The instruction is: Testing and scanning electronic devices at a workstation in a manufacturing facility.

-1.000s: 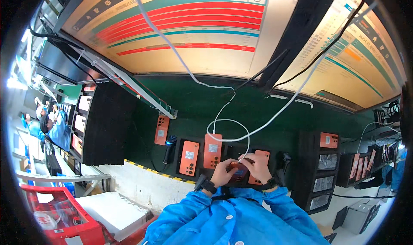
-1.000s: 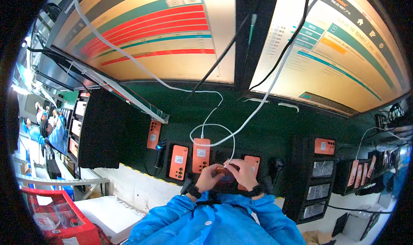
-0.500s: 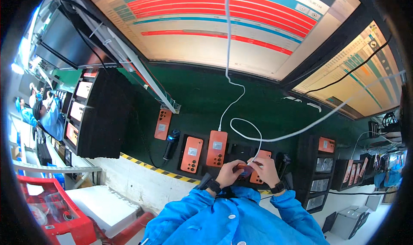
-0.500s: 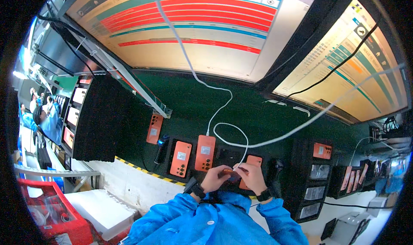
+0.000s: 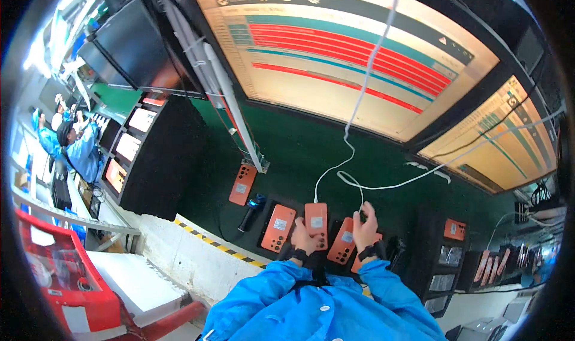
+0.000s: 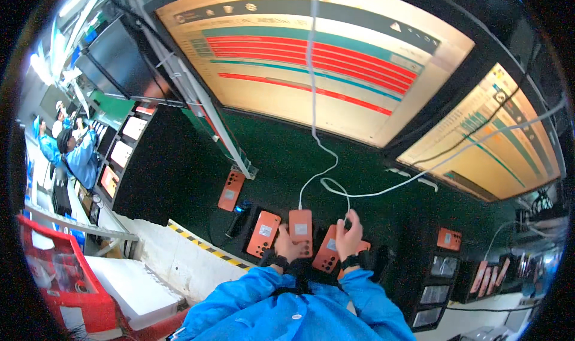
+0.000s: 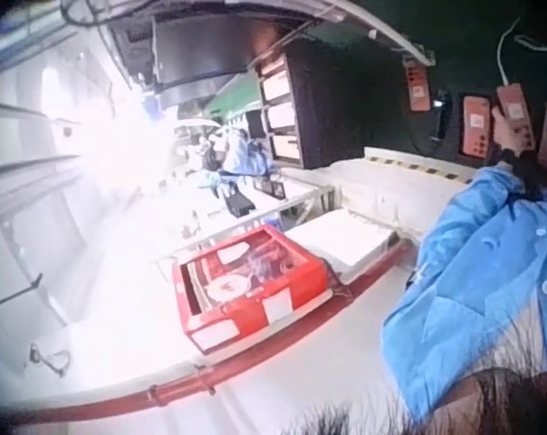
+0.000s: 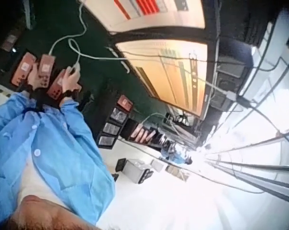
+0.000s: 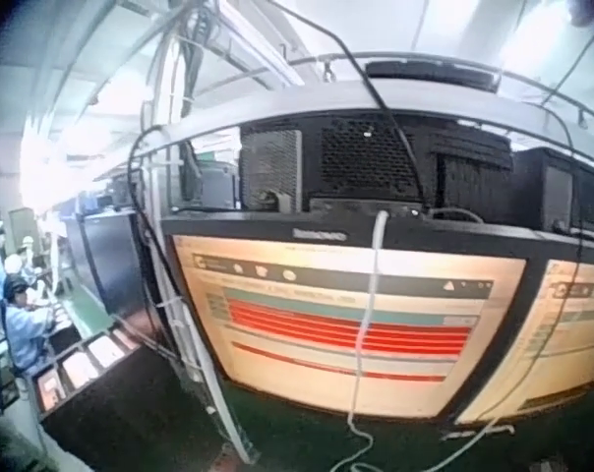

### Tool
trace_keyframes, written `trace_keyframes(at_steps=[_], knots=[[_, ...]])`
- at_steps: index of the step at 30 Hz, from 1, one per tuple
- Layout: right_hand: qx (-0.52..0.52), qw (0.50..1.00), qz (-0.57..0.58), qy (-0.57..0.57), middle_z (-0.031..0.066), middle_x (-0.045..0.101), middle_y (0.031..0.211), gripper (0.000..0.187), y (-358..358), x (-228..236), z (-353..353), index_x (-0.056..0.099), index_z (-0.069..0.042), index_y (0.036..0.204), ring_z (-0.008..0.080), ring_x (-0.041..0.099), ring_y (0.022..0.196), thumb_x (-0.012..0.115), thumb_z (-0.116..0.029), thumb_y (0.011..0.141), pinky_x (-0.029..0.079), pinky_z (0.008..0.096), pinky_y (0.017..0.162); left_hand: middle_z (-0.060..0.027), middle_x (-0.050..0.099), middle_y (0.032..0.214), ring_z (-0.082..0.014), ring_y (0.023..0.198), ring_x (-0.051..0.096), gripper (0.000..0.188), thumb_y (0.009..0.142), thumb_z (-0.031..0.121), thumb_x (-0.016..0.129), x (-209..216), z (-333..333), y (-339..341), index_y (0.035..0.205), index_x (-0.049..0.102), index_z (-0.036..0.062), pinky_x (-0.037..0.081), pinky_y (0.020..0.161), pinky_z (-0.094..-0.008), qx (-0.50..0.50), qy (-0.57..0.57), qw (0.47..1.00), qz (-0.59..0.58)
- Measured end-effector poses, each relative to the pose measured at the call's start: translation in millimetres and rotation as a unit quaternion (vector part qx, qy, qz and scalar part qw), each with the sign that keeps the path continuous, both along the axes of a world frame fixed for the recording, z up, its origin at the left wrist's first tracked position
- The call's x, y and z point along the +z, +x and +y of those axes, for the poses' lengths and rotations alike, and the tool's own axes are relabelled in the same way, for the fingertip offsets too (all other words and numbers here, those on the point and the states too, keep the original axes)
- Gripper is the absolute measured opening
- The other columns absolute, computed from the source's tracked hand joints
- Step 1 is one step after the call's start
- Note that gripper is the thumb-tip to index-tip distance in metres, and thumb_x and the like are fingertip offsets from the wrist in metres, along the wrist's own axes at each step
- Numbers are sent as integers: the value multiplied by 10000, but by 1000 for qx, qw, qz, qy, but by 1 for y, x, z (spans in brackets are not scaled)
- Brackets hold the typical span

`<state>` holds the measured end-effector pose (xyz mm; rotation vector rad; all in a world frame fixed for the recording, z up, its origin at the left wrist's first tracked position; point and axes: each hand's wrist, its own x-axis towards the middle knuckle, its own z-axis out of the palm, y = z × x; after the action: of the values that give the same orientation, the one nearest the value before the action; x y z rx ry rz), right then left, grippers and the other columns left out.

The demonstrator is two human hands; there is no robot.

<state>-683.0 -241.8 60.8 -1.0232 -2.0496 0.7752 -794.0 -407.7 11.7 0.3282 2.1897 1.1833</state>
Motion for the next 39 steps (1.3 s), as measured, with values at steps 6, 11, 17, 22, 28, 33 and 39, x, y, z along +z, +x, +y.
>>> trace_keyframes(at_steps=[6, 11, 17, 22, 28, 33, 39], knots=[[142, 950, 93, -262, 172, 630, 1066, 373, -43, -21, -34, 550, 34, 1131, 225, 565, 1069, 419, -288, 996, 412, 336, 947, -219, 531, 1218, -423, 998, 565, 686, 741, -41, 543, 45, -23, 19, 1387, 444, 165, 487, 767, -424, -159, 148, 941, 259], [117, 769, 333, -533, 101, 607, 795, 354, -53, 0, -49, 462, -101, 773, 276, 619, 945, 415, -370, 999, 443, 366, 888, -158, 464, 1325, -320, 1100, 500, 812, 718, -36, 562, 96, -47, 24, 1418, 385, 336, 396, 897, -424, -172, 5, 949, 264], [46, 757, 291, -582, 68, 612, 832, 390, -58, 21, -57, 463, -160, 810, 274, 603, 1015, 357, -493, 984, 455, 393, 875, -89, 513, 1247, -280, 1047, 516, 649, 734, -1, 572, 114, -72, 5, 1316, 522, 284, 380, 871, -418, -135, -88, 867, 472], [171, 630, 340, -677, 105, 597, 1150, 415, -53, 5, -99, 509, -124, 923, 214, 557, 1072, 326, -491, 993, 437, 381, 934, -133, 581, 1161, -208, 1025, 594, 447, 856, -10, 565, 75, -66, -9, 1289, 470, 51, 482, 833, -304, -18, 302, 953, -29], [82, 700, 315, -635, -13, 557, 906, 152, -65, 2, -102, 487, -116, 880, 110, 564, 884, 616, -35, 878, 479, 282, 810, -111, 612, 1083, -166, 1046, 558, 285, 945, 139, 517, 67, -85, -71, 1192, 513, -2, 447, 905, -312, -283, 173, 938, -99], [109, 658, 323, -671, 67, 635, 1001, 149, -61, -25, -110, 562, -82, 1006, 205, 622, 957, 613, -182, 908, 509, 385, 862, -199, 635, 980, -334, 937, 623, 263, 921, 162, 528, 66, -86, -92, 1129, 541, 4, 479, 797, -391, -299, 248, 921, -27], [-52, 852, 268, -446, -16, 539, 838, 217, -68, -20, -113, 514, -87, 862, 91, 512, 777, 677, -229, 870, 425, 265, 693, -173, 618, 937, -333, 876, 608, 422, 808, 285, 653, 57, -89, -150, 1131, 522, 48, 473, 811, -400, -46, -7, 970, 240]])
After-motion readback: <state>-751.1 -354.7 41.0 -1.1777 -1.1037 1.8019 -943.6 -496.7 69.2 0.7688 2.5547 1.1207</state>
